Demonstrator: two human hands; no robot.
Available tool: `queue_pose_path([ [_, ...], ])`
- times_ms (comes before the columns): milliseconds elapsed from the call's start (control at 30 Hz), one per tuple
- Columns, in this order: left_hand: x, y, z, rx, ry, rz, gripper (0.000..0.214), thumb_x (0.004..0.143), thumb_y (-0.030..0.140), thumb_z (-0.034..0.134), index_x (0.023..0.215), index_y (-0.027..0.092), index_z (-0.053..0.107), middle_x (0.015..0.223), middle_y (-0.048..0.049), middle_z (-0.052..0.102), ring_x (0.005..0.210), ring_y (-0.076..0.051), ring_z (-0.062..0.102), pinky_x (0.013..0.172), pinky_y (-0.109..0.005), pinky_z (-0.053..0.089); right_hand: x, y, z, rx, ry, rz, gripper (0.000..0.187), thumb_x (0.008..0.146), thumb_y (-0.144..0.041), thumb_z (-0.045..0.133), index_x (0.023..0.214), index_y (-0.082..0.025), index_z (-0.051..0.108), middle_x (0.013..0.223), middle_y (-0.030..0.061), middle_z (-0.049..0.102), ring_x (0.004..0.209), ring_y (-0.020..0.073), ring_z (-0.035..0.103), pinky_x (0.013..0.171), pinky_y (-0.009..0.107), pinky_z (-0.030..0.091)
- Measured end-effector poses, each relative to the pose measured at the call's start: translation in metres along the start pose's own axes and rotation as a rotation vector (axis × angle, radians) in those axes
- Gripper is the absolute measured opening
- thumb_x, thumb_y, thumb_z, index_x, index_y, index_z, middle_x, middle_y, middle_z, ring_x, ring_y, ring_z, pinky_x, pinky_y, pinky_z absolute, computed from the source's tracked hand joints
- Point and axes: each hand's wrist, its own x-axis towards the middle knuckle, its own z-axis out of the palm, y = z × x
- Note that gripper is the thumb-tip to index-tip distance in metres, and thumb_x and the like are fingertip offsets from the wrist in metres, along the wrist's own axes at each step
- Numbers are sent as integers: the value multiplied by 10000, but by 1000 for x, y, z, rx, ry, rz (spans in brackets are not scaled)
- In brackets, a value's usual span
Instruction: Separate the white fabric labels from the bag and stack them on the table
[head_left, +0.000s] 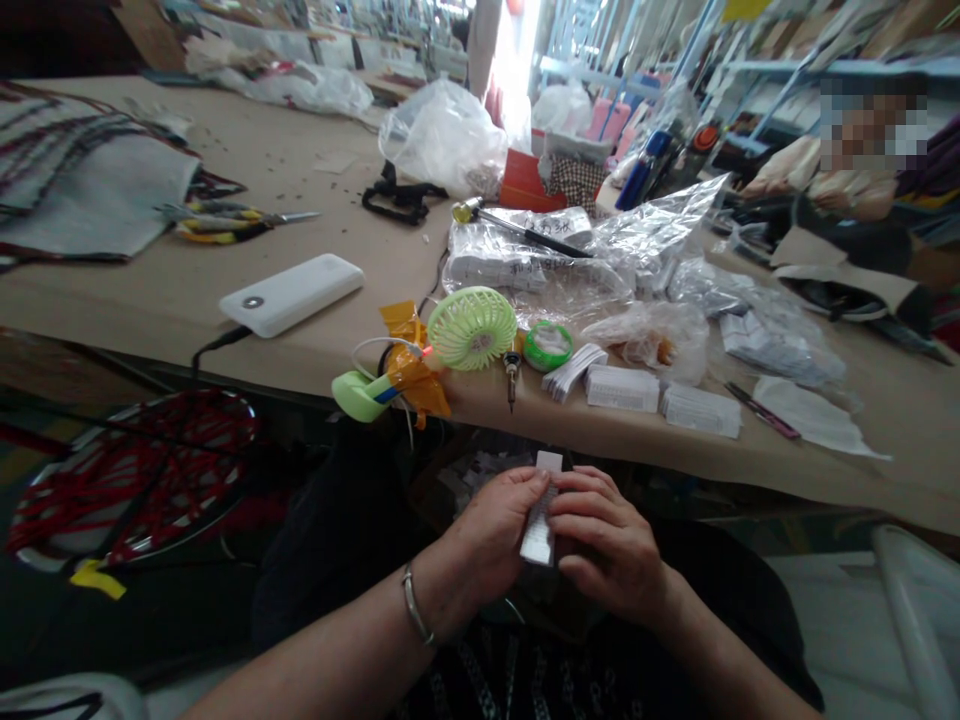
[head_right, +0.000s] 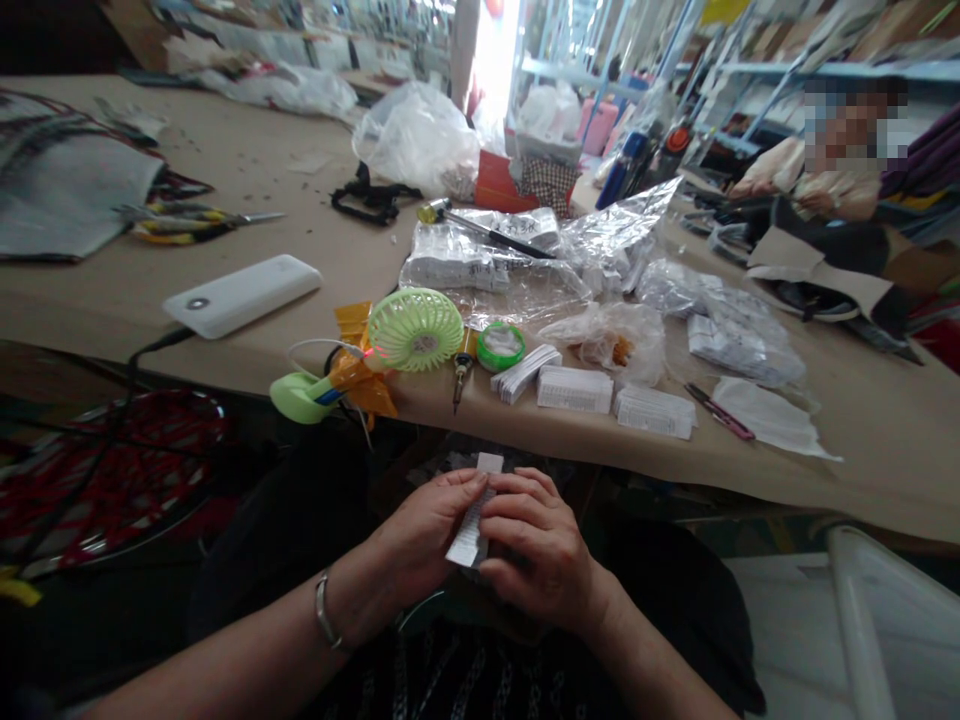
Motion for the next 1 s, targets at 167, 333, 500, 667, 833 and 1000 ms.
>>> queue_pose_path([
  [167,-7,8,1,121,-100,-97,237,830,311,513,944,113,579,701,-59,619,536,-132,599,521,-254,473,3,8,-6,323,344,409,150,833,-198,518,919,-217,639,944,50,648,999,217,576,904,412,437],
  [333,-9,5,3,192,-133,-116,262,833,367,498,903,124,569,680,-49,609,533,-131,598,505,-242,464,14,29,-3,976,45,830,411,728,-338,646,1112,-206,580,1041,65,636,831,161,616,746,301,501],
  [500,-10,2,3,229,-164,-142,292,809,421,525,848,134,560,644,-25,588,488,-106,561,466,-216,433,16,36,4,1336,-117,799,414,620,-279,732,1009,-172,637,1100,81,610,963,204,591,839,335,473],
  [667,-9,2,6,259,-125,-122,294,783,425,563,791,131,556,605,-15,580,452,-87,533,447,-200,406,18,36,10,1368,-79,779,253,635,-301,732,836,-167,656,1122,85,597,952,203,597,813,337,488],
  [833,-7,1,4,298,-108,-91,317,778,441,560,737,126,555,557,-5,557,430,-82,510,425,-193,376,17,33,11,1261,-65,767,313,694,-353,682,950,-181,631,1083,88,612,884,190,619,735,310,511],
  [1000,-7,4,-2,279,-102,-26,297,788,426,551,811,131,568,607,-3,560,477,-85,531,451,-193,384,14,23,3,523,95,611,369,795,-322,582,1148,-220,555,1142,79,578,1026,205,560,880,347,459],
])
